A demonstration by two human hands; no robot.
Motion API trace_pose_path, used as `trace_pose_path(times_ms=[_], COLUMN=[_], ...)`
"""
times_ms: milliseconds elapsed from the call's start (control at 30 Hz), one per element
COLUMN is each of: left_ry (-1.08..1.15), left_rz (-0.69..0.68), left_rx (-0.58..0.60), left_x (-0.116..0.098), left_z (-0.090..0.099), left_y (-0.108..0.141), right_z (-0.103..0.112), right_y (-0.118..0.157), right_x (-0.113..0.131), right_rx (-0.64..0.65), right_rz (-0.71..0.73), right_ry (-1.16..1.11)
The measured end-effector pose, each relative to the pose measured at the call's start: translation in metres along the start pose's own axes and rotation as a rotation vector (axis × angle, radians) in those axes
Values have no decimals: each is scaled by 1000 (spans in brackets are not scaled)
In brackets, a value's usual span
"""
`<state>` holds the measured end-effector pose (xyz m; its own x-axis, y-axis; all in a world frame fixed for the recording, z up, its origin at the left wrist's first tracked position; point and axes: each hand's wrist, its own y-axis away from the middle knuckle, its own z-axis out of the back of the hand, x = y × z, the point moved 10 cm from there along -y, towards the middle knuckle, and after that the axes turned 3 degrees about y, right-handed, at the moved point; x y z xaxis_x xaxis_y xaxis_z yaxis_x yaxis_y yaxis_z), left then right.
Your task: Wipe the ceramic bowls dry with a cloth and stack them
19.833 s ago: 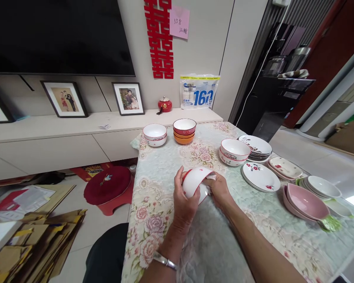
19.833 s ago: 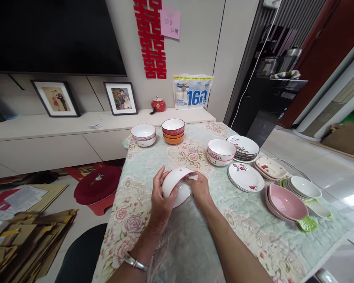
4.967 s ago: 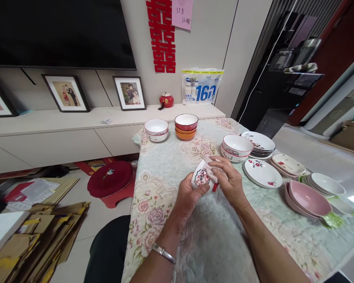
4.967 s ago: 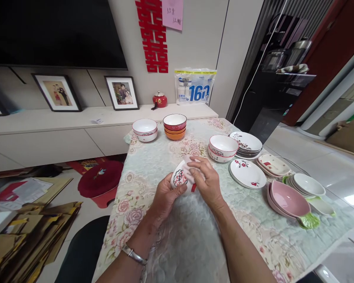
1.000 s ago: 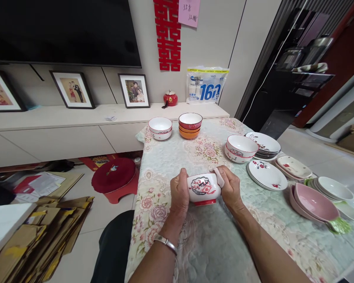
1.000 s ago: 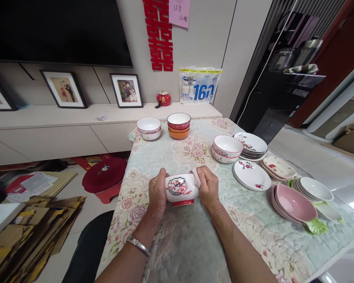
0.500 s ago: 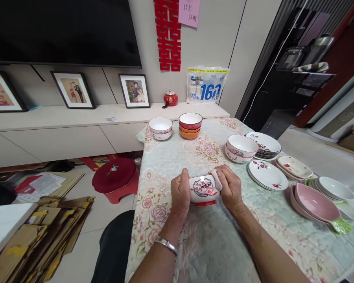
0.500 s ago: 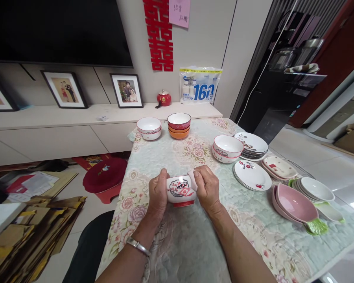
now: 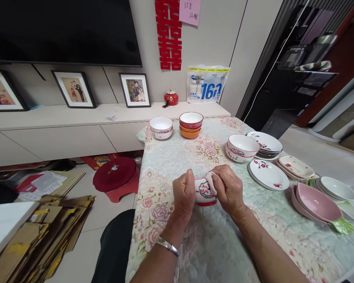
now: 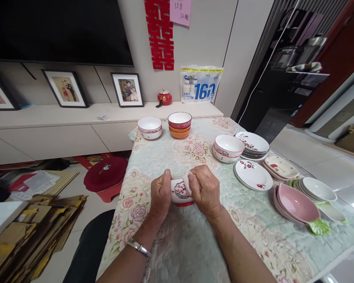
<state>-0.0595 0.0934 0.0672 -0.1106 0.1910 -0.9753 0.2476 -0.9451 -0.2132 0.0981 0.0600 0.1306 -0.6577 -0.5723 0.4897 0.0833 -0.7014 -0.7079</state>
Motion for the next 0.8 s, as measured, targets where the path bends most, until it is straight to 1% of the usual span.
trace_pose_path(times_ms=[133,200,267,433,467,500,567,633,700,800], left_ry=[57,79,94,137,132,129,125,109,101,133], left_rz=[-32,-27,-3,44,41,37,31,23,16,5], left_rx=[-15,-12,-13,-39,-41,-44,-52,-47,-38,-49], left_x=[-3,-2,1,11,11,11,10,8,6,2], left_z=[1,0,0,3,3,3,3,2,1,2], left_y=[0,0,-1,-3,-3,-2,-2,-1,0,2], right_z=[-1,0,0,-11,-12,-10,-4,-1,-1,-3], right_y=[1,-1,-2,4,6,6,3,1,1,0], right_x=[8,5,-7,-58,-62,-61,-46,-22,-1,20], right_rx=[41,38,17,1,-9,-26,-62,-67,-39,7], right_rz=[42,27,-50,-381,-405,-394,-285,-144,-49,43], right_ry=[36,4,-53,-203,-211,-196,-115,-25,46,146])
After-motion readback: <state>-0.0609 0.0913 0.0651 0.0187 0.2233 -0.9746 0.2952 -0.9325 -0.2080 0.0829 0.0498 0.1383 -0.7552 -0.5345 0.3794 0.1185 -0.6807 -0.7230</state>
